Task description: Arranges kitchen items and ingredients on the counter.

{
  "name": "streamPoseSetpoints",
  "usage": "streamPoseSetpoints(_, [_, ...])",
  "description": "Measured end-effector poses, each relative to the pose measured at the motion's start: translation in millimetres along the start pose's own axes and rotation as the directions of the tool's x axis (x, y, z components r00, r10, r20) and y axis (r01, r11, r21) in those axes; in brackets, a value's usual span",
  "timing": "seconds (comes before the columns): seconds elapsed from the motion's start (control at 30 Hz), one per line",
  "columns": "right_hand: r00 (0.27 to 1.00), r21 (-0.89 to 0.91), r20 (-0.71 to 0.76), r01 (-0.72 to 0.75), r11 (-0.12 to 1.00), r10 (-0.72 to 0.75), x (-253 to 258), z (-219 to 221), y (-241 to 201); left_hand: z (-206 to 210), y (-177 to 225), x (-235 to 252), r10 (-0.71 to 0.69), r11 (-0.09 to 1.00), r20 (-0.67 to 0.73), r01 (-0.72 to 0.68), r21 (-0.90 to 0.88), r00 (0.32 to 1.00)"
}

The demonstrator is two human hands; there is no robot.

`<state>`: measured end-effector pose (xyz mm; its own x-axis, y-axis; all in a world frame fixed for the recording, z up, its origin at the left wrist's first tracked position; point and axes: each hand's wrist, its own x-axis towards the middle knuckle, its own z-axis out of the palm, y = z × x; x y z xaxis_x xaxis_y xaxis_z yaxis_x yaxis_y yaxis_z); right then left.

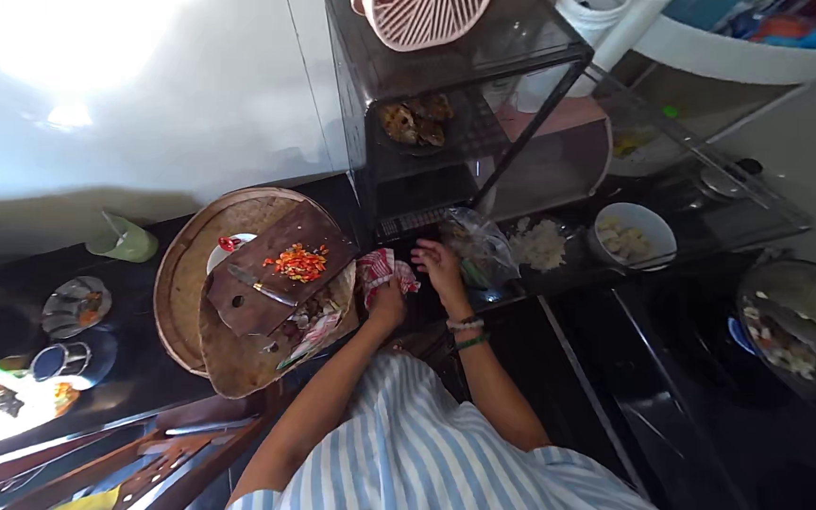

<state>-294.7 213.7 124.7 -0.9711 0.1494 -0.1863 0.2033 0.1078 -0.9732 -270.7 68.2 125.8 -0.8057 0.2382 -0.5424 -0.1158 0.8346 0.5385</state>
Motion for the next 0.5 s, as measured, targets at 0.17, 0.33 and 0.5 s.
streamPoseSetpoints(0.17, [0.978, -0.335, -0.133, 0.107, 0.936, -0.16, -57.4, -32.2, 5.3, -2.2, 25.2, 21.3, 0.271, 0.915, -0.094, -0.286, -0.284, 0.958])
streamPoseSetpoints(0.33, [0.948, -0.521, -0.183, 0.13, 0.844, -0.259, -68.1, -35.9, -4.3, -16.2, 28.0, -33.8, 0.352, 0.935, 0.118, -0.343, -0.09, 0.928])
streamPoseSetpoints(0.5, [0.929, -0.633, 0.053, 0.316, 0.707, -0.367, -43.9, 15.1, 11.7, -42.2, -23.1, -122.5, 0.562, 0.827, 0.242, -0.531, -0.185, 0.791])
